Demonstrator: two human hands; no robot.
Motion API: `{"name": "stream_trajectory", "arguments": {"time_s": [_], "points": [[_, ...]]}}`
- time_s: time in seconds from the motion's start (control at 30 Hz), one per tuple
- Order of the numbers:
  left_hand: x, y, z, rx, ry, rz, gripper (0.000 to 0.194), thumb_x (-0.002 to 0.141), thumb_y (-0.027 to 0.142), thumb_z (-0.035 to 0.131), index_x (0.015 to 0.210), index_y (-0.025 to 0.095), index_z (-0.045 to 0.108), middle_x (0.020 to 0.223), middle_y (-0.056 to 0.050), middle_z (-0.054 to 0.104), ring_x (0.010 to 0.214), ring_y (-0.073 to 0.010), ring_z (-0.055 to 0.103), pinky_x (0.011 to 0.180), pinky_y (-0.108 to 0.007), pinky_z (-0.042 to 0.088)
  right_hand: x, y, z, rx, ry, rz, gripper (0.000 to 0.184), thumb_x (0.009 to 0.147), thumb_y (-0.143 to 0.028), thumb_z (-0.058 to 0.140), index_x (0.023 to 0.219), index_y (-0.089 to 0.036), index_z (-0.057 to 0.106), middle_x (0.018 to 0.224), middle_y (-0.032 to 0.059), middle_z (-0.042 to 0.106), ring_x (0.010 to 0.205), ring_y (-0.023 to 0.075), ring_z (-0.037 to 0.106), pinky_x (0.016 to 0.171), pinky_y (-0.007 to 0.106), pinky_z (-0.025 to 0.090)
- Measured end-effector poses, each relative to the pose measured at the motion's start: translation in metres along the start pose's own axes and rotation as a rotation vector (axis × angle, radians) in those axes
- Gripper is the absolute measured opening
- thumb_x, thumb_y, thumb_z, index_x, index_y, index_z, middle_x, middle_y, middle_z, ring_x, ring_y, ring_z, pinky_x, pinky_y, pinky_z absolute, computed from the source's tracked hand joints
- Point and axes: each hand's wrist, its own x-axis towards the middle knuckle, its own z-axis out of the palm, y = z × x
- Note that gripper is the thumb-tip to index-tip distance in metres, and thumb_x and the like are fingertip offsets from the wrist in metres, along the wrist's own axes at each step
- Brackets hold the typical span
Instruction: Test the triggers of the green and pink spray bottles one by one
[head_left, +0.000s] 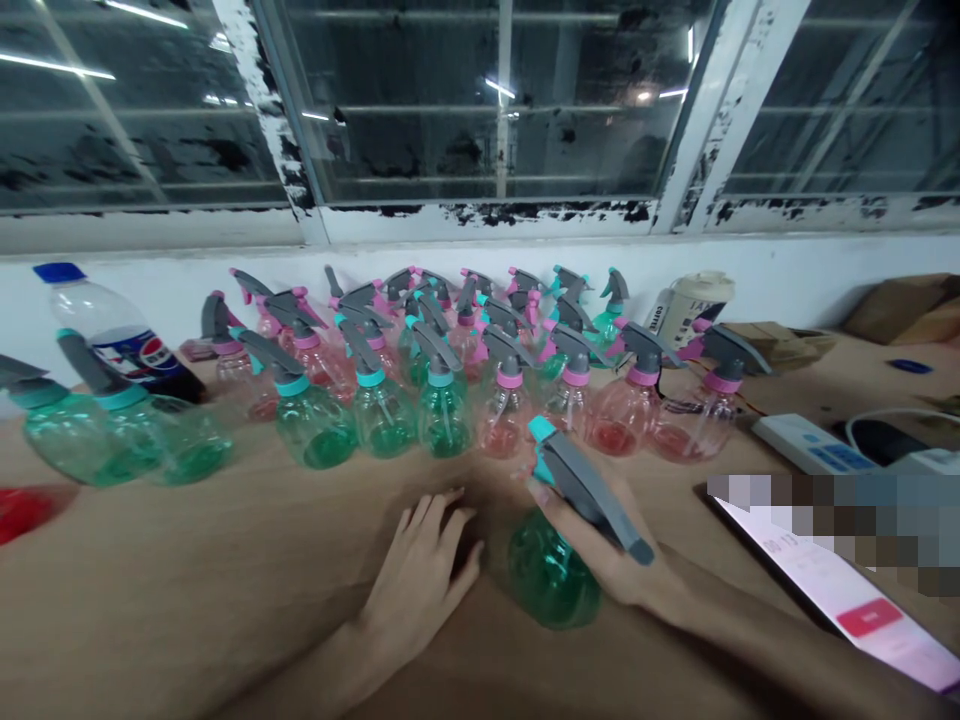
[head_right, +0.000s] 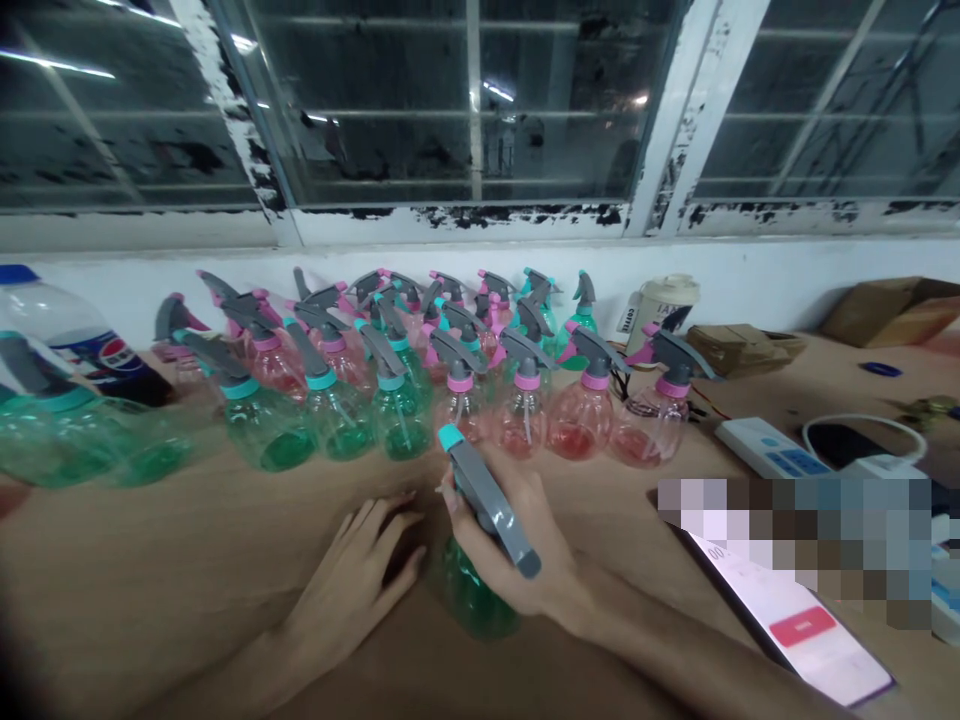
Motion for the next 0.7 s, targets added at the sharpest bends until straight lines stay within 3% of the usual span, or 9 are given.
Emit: {"name": "stream_trajectory", "arguments": {"time_s": [0.23,0.33,0.43,0.7], "points": [[-0.0008,-0.0003,-0.0009,0.006,0.012,0.010,0.022,0.086,0.021,0.045,0.106,0.017,0.052,0.114,-0.012,0.054,0.102,-0.0288,0.052,0.083,-0.049,0.043,-0.0013,-0.0029,-0.0040,-0.077,-0.036,-0.081,0.005,0.083,-0.019,0.046,0.084,-0.024,0.048,0.073,-0.0024,0.054,0.066,0.0134,0.054,0.062,0.029,0.044],[-0.0008,-0.0006,-0.0005,0.009,0.026,0.010,0.021,0.086,0.022,0.045,0.105,0.018,0.052,0.114,-0.012,0.055,0.101,-0.0278,0.052,0.083,-0.047,0.043,-0.0017,-0.0032,-0.0043,-0.087,-0.031,-0.067,0.011,0.081,-0.020,0.048,0.090,-0.026,0.048,0.065,-0.0038,0.050,0.056,0.0140,0.052,0.055,0.029,0.044],[-0.0010,-0.0007,0.0000,0.014,0.025,0.004,0.020,0.087,0.023,0.045,0.105,0.018,0.053,0.114,-0.011,0.055,0.101,-0.0274,0.053,0.083,-0.047,0.043,-0.0024,-0.0018,-0.0041,-0.106,-0.009,-0.061,0.007,0.078,-0.022,0.047,0.083,-0.027,0.048,0.060,-0.0038,0.047,0.050,0.0148,0.049,0.048,0.030,0.044],[-0.0015,-0.0009,0.0012,0.005,0.018,-0.001,0.021,0.086,0.022,0.045,0.105,0.017,0.053,0.114,-0.012,0.054,0.103,-0.0285,0.052,0.084,-0.047,0.042,-0.0016,-0.0003,-0.0039,-0.115,0.004,-0.073,0.008,0.073,-0.020,0.046,0.074,-0.027,0.044,0.063,-0.0020,0.049,0.053,0.0157,0.049,0.051,0.031,0.045]]}}
